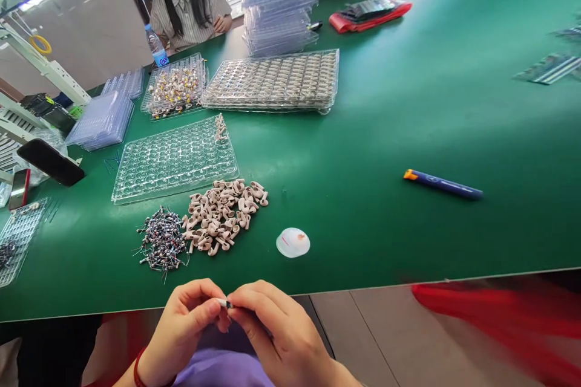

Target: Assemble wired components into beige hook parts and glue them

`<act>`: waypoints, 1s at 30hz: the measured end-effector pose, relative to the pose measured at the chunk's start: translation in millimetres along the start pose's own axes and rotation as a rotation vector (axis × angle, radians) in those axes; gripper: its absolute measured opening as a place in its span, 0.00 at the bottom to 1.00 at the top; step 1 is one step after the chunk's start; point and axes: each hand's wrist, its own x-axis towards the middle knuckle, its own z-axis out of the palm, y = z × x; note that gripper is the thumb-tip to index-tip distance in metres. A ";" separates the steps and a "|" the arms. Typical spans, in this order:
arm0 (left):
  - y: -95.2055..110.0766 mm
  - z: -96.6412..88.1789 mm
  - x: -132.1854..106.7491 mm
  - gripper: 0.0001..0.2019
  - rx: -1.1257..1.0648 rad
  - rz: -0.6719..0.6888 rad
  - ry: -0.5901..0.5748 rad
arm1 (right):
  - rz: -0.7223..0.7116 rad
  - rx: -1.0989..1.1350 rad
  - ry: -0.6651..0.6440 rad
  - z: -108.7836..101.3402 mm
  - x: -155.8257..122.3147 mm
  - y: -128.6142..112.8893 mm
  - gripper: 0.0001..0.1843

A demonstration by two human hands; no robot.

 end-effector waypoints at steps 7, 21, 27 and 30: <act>-1.8 -1.2 -2.2 0.16 0.085 -0.011 0.021 | -0.009 0.025 -0.008 -0.4 0.8 -0.1 0.08; -3.0 -0.3 -4.0 0.15 0.096 0.032 0.011 | -0.004 0.091 -0.045 -1.4 0.4 0.1 0.08; 3.1 0.0 -4.8 0.13 0.223 0.114 0.035 | 0.003 0.108 -0.038 -2.6 2.4 1.0 0.09; 3.1 -0.8 -4.3 0.11 0.226 0.143 0.036 | 0.014 0.123 -0.041 -3.1 2.1 2.0 0.10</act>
